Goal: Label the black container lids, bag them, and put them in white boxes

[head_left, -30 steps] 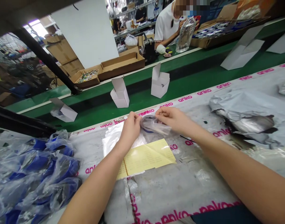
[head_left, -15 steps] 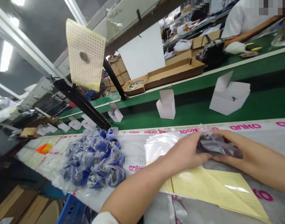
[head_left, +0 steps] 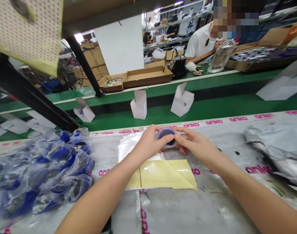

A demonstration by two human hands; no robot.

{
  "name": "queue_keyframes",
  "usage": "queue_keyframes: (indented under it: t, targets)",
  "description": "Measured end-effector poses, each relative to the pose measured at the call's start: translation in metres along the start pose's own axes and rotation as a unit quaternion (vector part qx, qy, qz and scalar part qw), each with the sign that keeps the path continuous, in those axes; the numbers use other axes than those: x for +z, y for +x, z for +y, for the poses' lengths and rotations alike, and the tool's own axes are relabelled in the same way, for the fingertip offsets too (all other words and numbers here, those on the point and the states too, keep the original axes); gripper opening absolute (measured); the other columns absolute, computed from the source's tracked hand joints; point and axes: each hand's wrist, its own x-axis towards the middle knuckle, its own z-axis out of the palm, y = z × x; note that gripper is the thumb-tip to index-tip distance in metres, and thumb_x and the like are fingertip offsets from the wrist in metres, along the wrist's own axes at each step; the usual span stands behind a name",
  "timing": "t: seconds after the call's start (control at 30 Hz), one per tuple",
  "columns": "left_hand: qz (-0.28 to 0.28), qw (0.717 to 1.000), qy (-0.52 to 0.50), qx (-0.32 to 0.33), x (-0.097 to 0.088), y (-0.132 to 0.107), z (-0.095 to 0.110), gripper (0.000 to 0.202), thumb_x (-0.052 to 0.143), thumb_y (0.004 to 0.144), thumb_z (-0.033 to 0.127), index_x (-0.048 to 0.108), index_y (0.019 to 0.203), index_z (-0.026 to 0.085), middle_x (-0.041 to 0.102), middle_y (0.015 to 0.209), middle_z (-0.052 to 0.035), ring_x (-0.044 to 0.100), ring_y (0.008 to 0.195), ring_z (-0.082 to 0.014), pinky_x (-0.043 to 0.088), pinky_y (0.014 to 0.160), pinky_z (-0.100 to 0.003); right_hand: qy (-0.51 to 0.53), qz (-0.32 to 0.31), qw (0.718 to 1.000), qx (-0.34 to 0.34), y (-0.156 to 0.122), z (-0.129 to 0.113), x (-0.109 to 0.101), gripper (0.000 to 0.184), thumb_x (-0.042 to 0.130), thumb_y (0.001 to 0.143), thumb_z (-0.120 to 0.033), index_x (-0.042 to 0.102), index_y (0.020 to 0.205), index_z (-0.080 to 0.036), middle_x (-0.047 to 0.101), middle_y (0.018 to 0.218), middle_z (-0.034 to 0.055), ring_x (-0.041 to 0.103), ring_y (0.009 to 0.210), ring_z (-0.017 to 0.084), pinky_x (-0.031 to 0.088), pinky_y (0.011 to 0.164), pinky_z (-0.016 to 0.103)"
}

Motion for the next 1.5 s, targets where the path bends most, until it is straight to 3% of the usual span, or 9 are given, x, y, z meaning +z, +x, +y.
queue_keyframes:
  t: [0.13, 0.33, 0.43, 0.6, 0.77, 0.97, 1.13, 1.3, 1.5]
  targets:
    - [0.014, 0.997, 0.067, 0.042, -0.003, 0.008, -0.001, 0.001, 0.059, 0.094, 0.016, 0.059, 0.094, 0.017, 0.063, 0.086, -0.0022, 0.058, 0.051, -0.0113, 0.046, 0.048, -0.023, -0.036, 0.027, 0.998, -0.045, -0.001, 0.001, 0.0, 0.054, 0.076, 0.072, -0.059, 0.073, 0.106, -0.017, 0.057, 0.063, -0.0012, 0.047, 0.055, 0.014, 0.039, 0.053, 0.029]
    - [0.11, 0.975, 0.129, 0.147, -0.011, 0.015, 0.001, 0.023, 0.062, 0.089, 0.003, 0.065, 0.105, 0.019, 0.068, 0.094, -0.0006, 0.064, 0.074, -0.0148, 0.048, 0.067, -0.026, -0.063, 0.137, 0.982, -0.115, -0.003, -0.001, -0.002, 0.034, 0.066, 0.084, -0.051, 0.074, 0.096, -0.02, 0.059, 0.064, 0.0009, 0.053, 0.06, 0.017, 0.045, 0.059, 0.031]
    - [0.143, 0.964, 0.11, 0.195, -0.012, 0.014, 0.001, 0.021, 0.06, 0.09, 0.004, 0.066, 0.102, 0.02, 0.069, 0.096, -0.0005, 0.065, 0.085, -0.017, 0.049, 0.075, -0.028, -0.111, 0.174, 0.967, -0.151, -0.001, 0.002, -0.003, 0.043, 0.063, 0.086, -0.055, 0.07, 0.111, -0.021, 0.064, 0.082, 0.0053, 0.059, 0.072, 0.02, 0.049, 0.062, 0.032]
    - [0.116, 0.968, -0.027, 0.221, -0.01, 0.008, -0.004, 0.023, 0.052, 0.094, 0.007, 0.064, 0.109, 0.019, 0.068, 0.108, -0.0044, 0.068, 0.083, -0.016, 0.055, 0.07, -0.027, -0.273, 0.069, 0.939, -0.196, 0.011, 0.019, 0.006, 0.09, 0.079, 0.07, -0.06, 0.046, 0.147, -0.027, 0.053, 0.14, 0.0139, 0.06, 0.114, 0.034, 0.058, 0.076, 0.041]
    - [0.11, 0.946, -0.042, 0.301, -0.018, -0.024, -0.015, 0.033, 0.052, 0.094, 0.011, 0.058, 0.125, 0.021, 0.065, 0.12, -0.0063, 0.065, 0.109, -0.0193, 0.057, 0.086, -0.029, -0.368, 0.055, 0.906, -0.204, 0.024, 0.03, 0.018, 0.056, 0.06, 0.087, -0.055, 0.054, 0.135, -0.027, 0.062, 0.133, 0.0111, 0.063, 0.116, 0.034, 0.054, 0.093, 0.05]
    - [0.065, 0.973, 0.071, 0.208, -0.028, -0.052, -0.053, 0.036, 0.058, 0.089, 0.008, 0.06, 0.124, 0.016, 0.069, 0.1, -0.0059, 0.066, 0.092, -0.0207, 0.055, 0.081, -0.032, -0.409, 0.018, 0.897, -0.166, 0.058, -0.027, 0.021, 0.043, 0.07, 0.073, -0.055, 0.069, 0.101, -0.023, 0.075, 0.099, 0.0099, 0.071, 0.089, 0.035, 0.056, 0.074, 0.044]
    - [0.03, 0.951, 0.194, 0.238, -0.022, -0.051, -0.071, 0.024, 0.059, 0.089, 0.007, 0.068, 0.111, 0.012, 0.07, 0.107, -0.0107, 0.064, 0.104, -0.0272, 0.052, 0.097, -0.039, -0.332, 0.096, 0.896, -0.279, 0.11, -0.089, 0.062, 0.05, 0.07, 0.077, -0.055, 0.062, 0.114, -0.023, 0.073, 0.107, 0.0096, 0.069, 0.089, 0.031, 0.052, 0.075, 0.04]
    - [-0.003, 0.934, 0.245, 0.26, -0.025, -0.052, -0.073, 0.021, 0.06, 0.091, 0.011, 0.068, 0.11, 0.011, 0.071, 0.106, -0.0096, 0.065, 0.103, -0.0256, 0.051, 0.099, -0.037, -0.413, 0.126, 0.833, -0.346, 0.16, -0.09, 0.108, 0.046, 0.064, 0.084, -0.046, 0.055, 0.12, -0.02, 0.068, 0.116, 0.0144, 0.065, 0.097, 0.032, 0.049, 0.075, 0.038]
    - [-0.021, 0.916, 0.284, 0.283, -0.015, -0.046, -0.077, 0.019, 0.06, 0.093, 0.016, 0.069, 0.108, 0.011, 0.071, 0.104, -0.0086, 0.065, 0.103, -0.0244, 0.05, 0.101, -0.036, -0.647, 0.109, 0.69, -0.305, 0.167, -0.078, 0.118, 0.035, 0.054, 0.096, -0.046, 0.061, 0.112, -0.016, 0.069, 0.106, 0.018, 0.059, 0.1, 0.036, 0.043, 0.07, 0.039]
